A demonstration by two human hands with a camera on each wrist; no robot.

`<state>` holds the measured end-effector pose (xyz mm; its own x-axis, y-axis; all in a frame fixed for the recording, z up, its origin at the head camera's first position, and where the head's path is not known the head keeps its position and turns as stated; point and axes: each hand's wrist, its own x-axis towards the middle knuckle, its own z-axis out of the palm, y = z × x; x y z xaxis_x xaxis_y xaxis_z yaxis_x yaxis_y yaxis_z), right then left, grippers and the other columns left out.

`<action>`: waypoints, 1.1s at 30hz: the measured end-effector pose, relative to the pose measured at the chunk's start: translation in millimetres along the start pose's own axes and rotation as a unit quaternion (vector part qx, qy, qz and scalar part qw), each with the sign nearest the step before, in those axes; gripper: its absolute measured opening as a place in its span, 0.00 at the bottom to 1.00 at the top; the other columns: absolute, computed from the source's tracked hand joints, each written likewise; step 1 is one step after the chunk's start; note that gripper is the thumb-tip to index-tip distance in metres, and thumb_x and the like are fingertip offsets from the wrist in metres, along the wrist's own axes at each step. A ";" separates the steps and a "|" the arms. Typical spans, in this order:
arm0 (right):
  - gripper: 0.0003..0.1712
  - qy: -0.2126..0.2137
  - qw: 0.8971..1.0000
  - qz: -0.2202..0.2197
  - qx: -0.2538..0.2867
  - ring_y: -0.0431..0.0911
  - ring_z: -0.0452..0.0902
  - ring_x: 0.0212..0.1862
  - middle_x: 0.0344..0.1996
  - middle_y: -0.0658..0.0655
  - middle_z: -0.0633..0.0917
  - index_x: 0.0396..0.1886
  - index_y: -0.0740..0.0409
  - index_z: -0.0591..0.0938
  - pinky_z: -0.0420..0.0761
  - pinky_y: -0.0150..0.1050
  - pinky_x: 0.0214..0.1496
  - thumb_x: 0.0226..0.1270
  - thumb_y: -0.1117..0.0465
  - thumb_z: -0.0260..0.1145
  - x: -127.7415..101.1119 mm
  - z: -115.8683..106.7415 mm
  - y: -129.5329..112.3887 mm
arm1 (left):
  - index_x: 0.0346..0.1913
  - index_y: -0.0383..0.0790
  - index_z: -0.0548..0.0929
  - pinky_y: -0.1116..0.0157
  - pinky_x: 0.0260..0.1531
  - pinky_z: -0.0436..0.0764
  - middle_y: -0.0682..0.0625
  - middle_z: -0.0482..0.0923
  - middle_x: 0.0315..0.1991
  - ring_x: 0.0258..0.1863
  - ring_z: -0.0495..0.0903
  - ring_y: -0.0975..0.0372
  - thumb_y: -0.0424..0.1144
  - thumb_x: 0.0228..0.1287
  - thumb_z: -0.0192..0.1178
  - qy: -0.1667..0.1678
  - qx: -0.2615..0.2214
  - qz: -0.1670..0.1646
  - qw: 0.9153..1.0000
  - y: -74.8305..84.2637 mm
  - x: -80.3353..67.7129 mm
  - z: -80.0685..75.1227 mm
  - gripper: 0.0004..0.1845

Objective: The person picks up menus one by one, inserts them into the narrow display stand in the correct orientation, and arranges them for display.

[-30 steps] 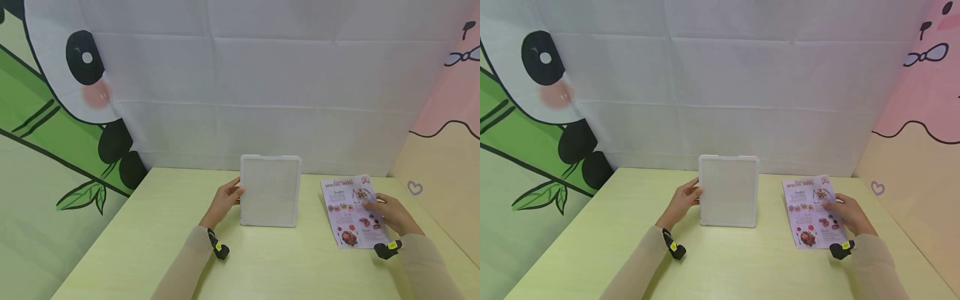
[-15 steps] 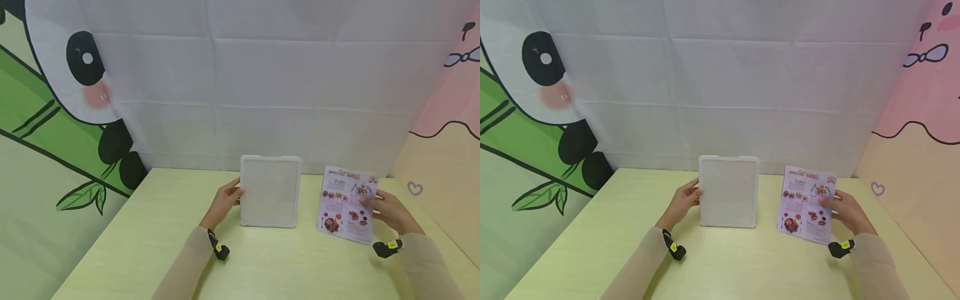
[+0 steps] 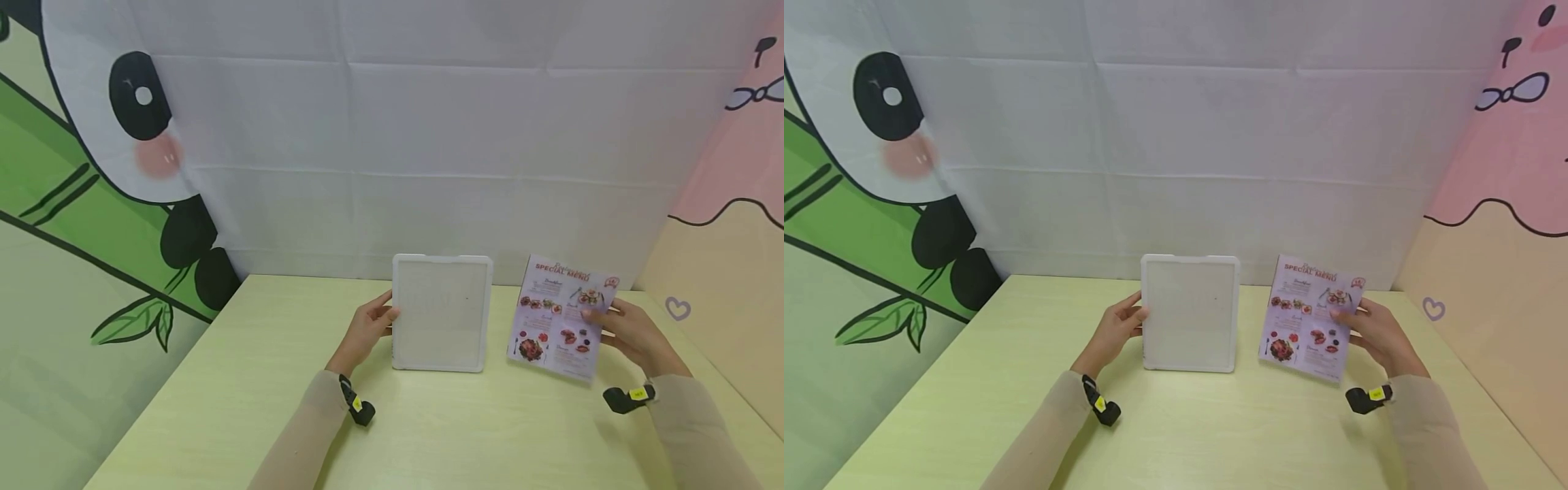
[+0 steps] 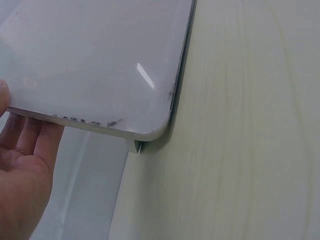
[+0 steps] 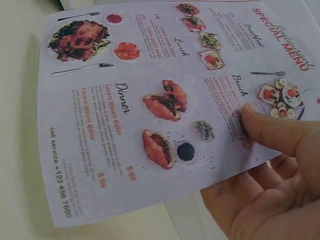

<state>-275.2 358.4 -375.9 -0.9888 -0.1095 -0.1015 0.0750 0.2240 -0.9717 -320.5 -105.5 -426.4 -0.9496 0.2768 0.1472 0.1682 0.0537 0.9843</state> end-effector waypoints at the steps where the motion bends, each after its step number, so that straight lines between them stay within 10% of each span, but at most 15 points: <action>1: 0.16 0.000 1.000 -0.002 0.010 0.35 0.81 0.43 0.38 0.35 0.83 0.53 0.41 0.72 0.82 0.33 0.45 0.69 0.56 0.64 0.0 0.8 -2.4 | 0.72 0.47 0.64 0.57 0.47 0.84 0.36 0.78 0.56 0.49 0.82 0.53 0.40 0.70 0.55 0.000 0.000 -0.002 1.000 -0.6 0.4 0.1 0.29; 33: 0.19 0.027 0.988 -0.043 0.146 0.37 0.83 0.40 0.39 0.38 0.85 0.52 0.46 0.73 0.84 0.31 0.41 0.65 0.62 0.67 2.4 9.8 -45.1 | 0.72 0.50 0.64 0.57 0.47 0.84 0.39 0.79 0.56 0.50 0.82 0.53 0.45 0.67 0.58 0.005 0.001 0.008 1.000 -3.0 0.0 2.0 0.32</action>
<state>-279.6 338.5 -334.4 -0.9979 -0.0632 -0.0129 0.0176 -0.0738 -0.9971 -320.4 -103.8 -429.5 -0.9491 0.2685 0.1643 0.1844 0.0511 0.9815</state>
